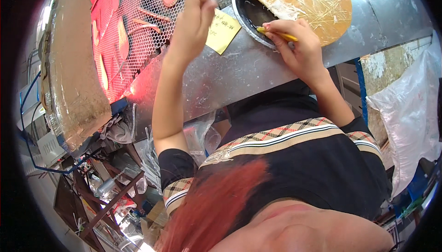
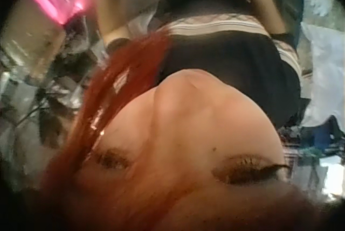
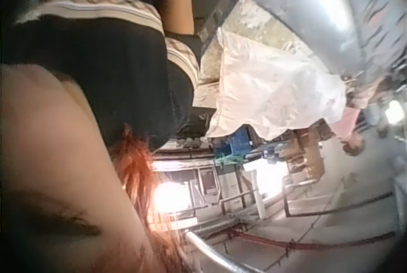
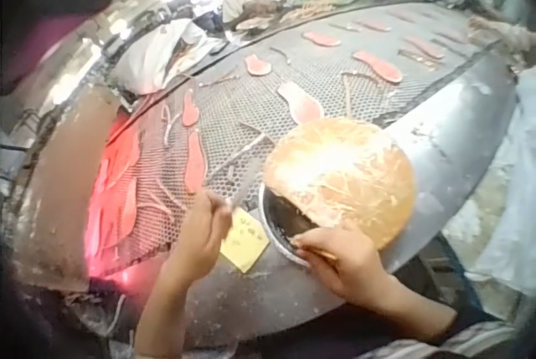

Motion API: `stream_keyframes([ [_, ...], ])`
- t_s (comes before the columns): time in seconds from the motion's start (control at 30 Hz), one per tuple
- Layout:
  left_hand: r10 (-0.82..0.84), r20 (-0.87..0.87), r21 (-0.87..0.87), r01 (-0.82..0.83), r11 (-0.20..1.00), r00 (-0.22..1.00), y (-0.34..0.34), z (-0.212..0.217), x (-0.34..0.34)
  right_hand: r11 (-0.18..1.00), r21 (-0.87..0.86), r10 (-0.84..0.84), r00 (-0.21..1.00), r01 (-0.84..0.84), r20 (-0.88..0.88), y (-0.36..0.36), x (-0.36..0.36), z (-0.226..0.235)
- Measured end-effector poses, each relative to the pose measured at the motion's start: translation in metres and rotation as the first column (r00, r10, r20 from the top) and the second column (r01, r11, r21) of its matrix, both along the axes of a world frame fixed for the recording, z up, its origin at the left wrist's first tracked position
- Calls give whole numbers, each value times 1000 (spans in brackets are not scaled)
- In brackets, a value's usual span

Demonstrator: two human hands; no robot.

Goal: Applying glue to thin material strips used for shoe manufacturing.

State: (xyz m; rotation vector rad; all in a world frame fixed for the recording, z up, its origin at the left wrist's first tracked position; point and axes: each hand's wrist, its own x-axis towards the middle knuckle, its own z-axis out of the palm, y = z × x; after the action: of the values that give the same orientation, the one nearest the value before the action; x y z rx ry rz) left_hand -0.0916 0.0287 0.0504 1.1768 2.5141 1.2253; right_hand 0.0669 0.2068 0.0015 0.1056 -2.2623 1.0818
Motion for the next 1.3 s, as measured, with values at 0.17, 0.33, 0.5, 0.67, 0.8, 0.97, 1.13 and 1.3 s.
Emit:
stream_keyframes([
  [0.17,-101,364,-96,145,985,926,-33,-14,39,784,-620,-131,974,-11,-183,-6,4,-9],
  [0.33,-43,408,-172,123,977,912,-34,-26,43,790,-610,-60,981,-66,-183,-13,-2,-6],
  [0.5,-57,421,-251,177,952,905,-37,-22,35,937,-340,-109,990,75,-85,-8,-14,-13],
  [0.67,-243,668,129,211,969,703,-47,-16,27,957,-284,-102,986,62,-129,-3,-9,-13],
  [0.8,-322,667,594,-218,775,672,-36,-25,27,997,-81,13,1000,-13,-6,2,-2,-7],
  [0.97,-101,788,495,-527,690,608,-30,-31,22,880,-474,-174,946,24,-275,-5,-3,-13],
  [1.13,35,800,430,-614,662,598,-30,-41,26,930,-368,-165,909,15,-382,-14,-14,-5],
  [1.3,47,762,455,-586,671,646,-33,-43,25,963,-263,-99,985,60,-141,-18,-14,-11],
])
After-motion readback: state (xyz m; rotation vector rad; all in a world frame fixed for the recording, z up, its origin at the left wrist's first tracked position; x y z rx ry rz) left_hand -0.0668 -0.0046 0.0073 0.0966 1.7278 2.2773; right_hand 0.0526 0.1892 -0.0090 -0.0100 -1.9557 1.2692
